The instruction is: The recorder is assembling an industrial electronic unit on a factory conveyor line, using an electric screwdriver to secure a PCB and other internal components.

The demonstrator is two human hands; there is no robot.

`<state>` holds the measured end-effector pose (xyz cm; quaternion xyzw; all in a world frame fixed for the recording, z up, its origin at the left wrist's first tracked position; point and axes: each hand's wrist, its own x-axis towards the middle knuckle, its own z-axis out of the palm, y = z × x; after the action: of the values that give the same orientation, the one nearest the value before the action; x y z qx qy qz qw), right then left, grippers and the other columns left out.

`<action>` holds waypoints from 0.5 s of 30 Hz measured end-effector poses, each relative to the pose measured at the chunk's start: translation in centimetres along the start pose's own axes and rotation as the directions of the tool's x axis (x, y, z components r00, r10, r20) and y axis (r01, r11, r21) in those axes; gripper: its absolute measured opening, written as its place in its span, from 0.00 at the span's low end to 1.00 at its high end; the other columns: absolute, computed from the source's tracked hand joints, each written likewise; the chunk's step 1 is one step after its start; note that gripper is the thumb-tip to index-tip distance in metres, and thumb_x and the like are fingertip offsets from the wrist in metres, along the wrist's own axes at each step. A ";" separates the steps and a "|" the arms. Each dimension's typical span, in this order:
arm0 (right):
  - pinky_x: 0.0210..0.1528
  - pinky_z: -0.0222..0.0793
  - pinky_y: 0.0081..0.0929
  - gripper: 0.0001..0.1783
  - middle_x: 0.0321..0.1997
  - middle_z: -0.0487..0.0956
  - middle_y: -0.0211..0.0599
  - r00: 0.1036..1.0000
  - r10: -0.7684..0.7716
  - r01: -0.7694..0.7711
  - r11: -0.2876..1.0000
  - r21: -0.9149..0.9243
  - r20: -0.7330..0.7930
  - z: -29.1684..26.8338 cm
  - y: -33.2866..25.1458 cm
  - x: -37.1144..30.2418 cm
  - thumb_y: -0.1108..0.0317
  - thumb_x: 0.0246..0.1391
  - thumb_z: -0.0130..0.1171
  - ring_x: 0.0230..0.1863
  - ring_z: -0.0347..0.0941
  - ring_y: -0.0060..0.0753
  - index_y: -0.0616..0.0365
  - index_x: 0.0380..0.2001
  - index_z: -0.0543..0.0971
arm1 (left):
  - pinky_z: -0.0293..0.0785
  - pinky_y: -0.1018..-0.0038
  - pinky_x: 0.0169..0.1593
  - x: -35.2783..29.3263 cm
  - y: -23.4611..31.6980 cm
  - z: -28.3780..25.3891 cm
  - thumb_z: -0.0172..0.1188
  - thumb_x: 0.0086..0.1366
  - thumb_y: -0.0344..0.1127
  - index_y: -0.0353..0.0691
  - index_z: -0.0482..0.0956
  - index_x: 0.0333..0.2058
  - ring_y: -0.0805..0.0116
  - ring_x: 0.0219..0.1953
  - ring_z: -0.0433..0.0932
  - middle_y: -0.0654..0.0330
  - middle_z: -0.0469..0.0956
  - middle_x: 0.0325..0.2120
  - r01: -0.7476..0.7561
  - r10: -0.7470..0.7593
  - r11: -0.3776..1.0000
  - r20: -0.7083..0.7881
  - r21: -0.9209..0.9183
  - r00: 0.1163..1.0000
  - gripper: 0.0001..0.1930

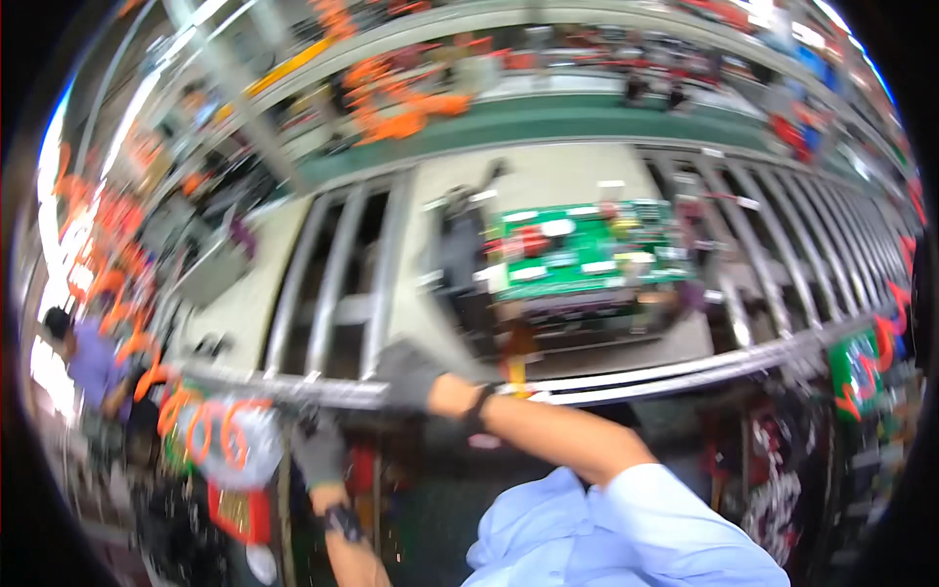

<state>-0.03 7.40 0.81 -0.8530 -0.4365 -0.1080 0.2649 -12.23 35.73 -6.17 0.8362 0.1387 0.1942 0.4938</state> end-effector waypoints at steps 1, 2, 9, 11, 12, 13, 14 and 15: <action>0.34 0.72 0.50 0.17 0.24 0.79 0.52 0.996 -0.056 0.060 0.996 0.069 -0.063 0.5 -0.8 0.1 0.51 0.51 0.58 0.27 0.77 0.57 0.53 0.24 0.84 | 0.71 0.74 0.54 -1.0 -2.0 -0.6 0.45 0.75 0.40 0.35 0.75 0.54 0.65 0.50 0.77 0.54 0.80 0.48 0.089 -0.072 0.961 0.073 -0.262 0.995 0.19; 0.34 0.71 0.49 0.18 0.23 0.80 0.50 0.994 -0.096 0.098 0.994 0.047 -0.049 0.6 -0.2 -0.1 0.50 0.51 0.58 0.27 0.77 0.57 0.51 0.21 0.83 | 0.70 0.78 0.56 -1.5 -0.7 0.2 0.47 0.74 0.45 0.35 0.75 0.56 0.67 0.49 0.77 0.55 0.80 0.48 0.346 -0.229 0.573 0.260 -0.743 0.938 0.22; 0.36 0.73 0.41 0.20 0.30 0.86 0.35 0.969 -0.076 0.137 0.957 -0.257 0.235 1.6 1.6 0.5 0.44 0.51 0.62 0.36 0.83 0.41 0.48 0.30 0.89 | 0.76 0.51 0.42 -7.1 11.5 10.2 0.62 0.62 0.43 0.37 0.78 0.49 0.45 0.39 0.80 0.42 0.80 0.44 0.379 -0.406 0.805 0.041 -0.458 0.913 0.20; 0.36 0.73 0.39 0.18 0.31 0.86 0.35 0.979 -0.138 0.181 0.924 -0.338 0.147 2.4 0.5 1.6 0.49 0.52 0.59 0.36 0.83 0.38 0.48 0.31 0.89 | 0.81 0.72 0.44 -6.5 14.1 10.1 0.54 0.70 0.35 0.32 0.63 0.63 0.59 0.41 0.80 0.46 0.76 0.47 0.302 -0.305 0.914 0.034 -0.270 0.952 0.25; 0.35 0.73 0.40 0.17 0.31 0.86 0.36 0.979 -0.116 0.163 0.941 -0.297 0.169 1.9 1.4 1.1 0.50 0.52 0.59 0.36 0.83 0.39 0.49 0.30 0.89 | 0.80 0.72 0.42 -5.8 13.9 11.7 0.54 0.70 0.34 0.31 0.63 0.62 0.59 0.39 0.81 0.47 0.77 0.46 0.260 -0.262 0.937 0.023 -0.234 0.965 0.25; 0.34 0.73 0.40 0.17 0.30 0.86 0.36 0.977 -0.092 0.140 0.956 -0.257 0.191 1.4 2.1 0.2 0.52 0.51 0.58 0.36 0.83 0.40 0.50 0.30 0.89 | 0.80 0.71 0.39 -5.1 14.0 12.7 0.54 0.69 0.33 0.30 0.64 0.61 0.60 0.37 0.81 0.48 0.77 0.45 0.216 -0.217 0.956 0.017 -0.198 0.976 0.24; 0.34 0.73 0.40 0.17 0.30 0.86 0.36 0.981 -0.084 0.127 0.958 -0.255 0.173 1.0 2.8 -1.0 0.52 0.51 0.58 0.36 0.83 0.40 0.50 0.30 0.89 | 0.80 0.69 0.43 -5.8 15.2 14.5 0.55 0.69 0.34 0.27 0.68 0.57 0.60 0.41 0.80 0.48 0.78 0.46 0.075 -0.076 0.995 -0.012 -0.069 0.997 0.22; 0.34 0.73 0.40 0.16 0.30 0.86 0.36 0.981 -0.116 0.149 0.961 -0.231 0.153 0.4 2.7 -2.0 0.52 0.51 0.58 0.36 0.83 0.41 0.50 0.29 0.89 | 0.78 0.68 0.47 -5.5 14.3 14.7 0.53 0.69 0.29 0.29 0.70 0.55 0.60 0.44 0.79 0.48 0.78 0.45 -0.081 0.086 0.992 -0.045 0.097 0.995 0.17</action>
<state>0.97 4.96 -1.33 -0.8531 -0.4936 -0.1185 0.1207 -9.74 15.25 -1.01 0.8588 0.1250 0.2282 0.4413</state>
